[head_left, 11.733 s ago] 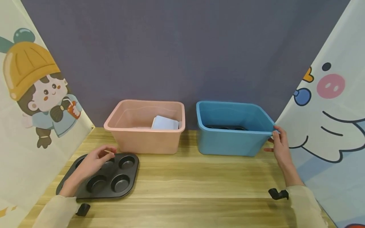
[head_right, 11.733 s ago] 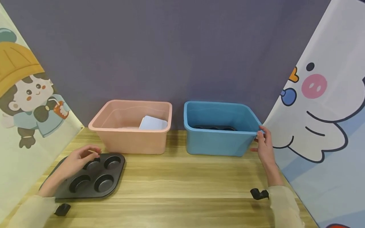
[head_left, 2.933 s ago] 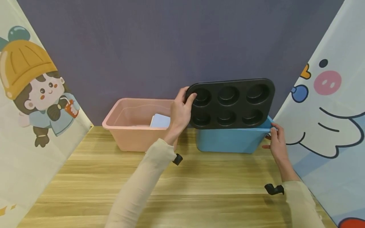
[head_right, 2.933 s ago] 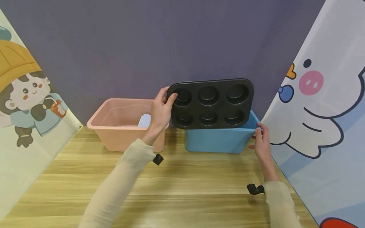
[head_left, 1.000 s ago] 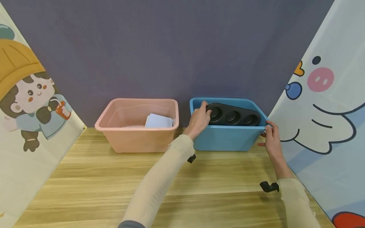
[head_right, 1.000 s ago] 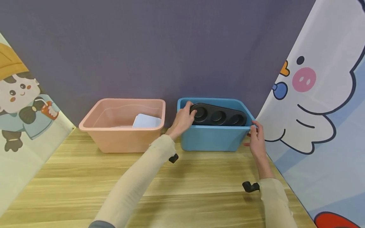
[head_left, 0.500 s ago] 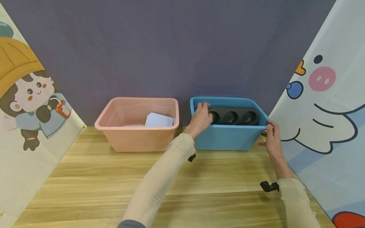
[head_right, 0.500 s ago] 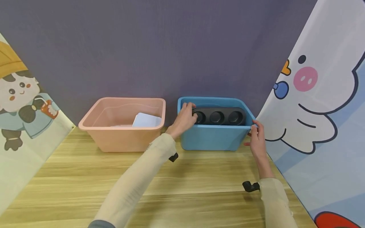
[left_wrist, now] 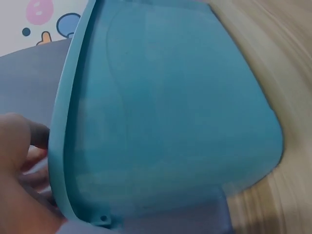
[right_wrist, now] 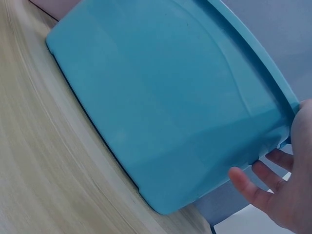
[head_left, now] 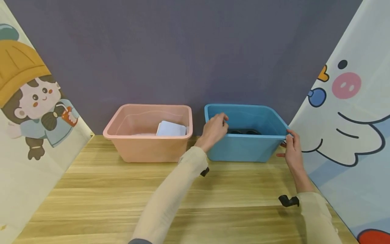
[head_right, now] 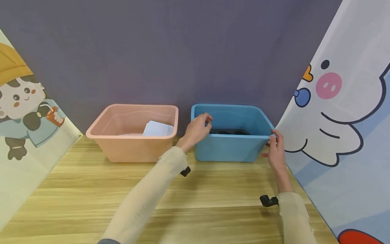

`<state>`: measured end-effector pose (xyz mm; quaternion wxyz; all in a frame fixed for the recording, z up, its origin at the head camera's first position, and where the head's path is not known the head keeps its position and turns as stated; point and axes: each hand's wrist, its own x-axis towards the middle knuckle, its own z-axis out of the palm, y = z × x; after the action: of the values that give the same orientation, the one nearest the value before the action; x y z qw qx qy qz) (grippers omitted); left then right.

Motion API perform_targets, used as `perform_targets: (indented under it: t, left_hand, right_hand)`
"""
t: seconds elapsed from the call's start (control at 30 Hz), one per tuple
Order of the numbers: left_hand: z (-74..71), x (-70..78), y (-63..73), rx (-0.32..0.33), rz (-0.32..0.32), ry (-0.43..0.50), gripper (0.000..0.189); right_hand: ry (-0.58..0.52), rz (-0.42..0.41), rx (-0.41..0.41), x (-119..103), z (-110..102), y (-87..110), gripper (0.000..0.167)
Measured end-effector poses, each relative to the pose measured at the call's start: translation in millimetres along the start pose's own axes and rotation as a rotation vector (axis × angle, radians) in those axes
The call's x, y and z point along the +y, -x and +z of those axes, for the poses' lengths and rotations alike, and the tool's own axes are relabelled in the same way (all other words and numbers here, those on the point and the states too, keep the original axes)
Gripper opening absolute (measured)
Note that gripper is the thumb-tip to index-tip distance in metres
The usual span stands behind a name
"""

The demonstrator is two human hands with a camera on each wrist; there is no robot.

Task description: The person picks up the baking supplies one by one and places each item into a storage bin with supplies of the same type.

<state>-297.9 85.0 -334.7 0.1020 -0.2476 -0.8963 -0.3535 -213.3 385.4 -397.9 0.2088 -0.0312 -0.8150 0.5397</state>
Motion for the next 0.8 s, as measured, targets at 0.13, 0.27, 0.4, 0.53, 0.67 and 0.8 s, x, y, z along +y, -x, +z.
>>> perform_targets:
  t: [0.13,0.27,0.4,0.53,0.67,0.8]
  left_hand:
    - [-3.1,-11.3,5.6,0.003,0.036,0.089,0.025]
    - [-7.9,-22.2,10.4,0.020,0.049,0.157,0.024]
    - [-14.2,-27.8,16.2,0.036,0.072,0.155,0.024]
    - [-21.1,-29.8,27.9,0.027,0.106,0.122,0.026]
    - [-26.4,-31.7,42.8,0.020,0.136,0.077,0.026]
    - [-28.8,-36.0,54.6,0.038,0.141,0.077,0.025]
  right_hand:
    - [0.002,-0.005,0.011,15,-1,-6.8,0.054]
    - [0.018,-0.022,0.017,26,-2,-11.3,0.054]
    - [0.015,-0.030,0.022,28,-2,-11.2,0.056]
    - [-0.085,0.017,0.050,24,-2,-8.3,0.060]
    - [-0.068,0.073,0.064,17,-2,-4.4,0.064]
    - [0.045,0.095,0.050,9,0,-2.0,0.066]
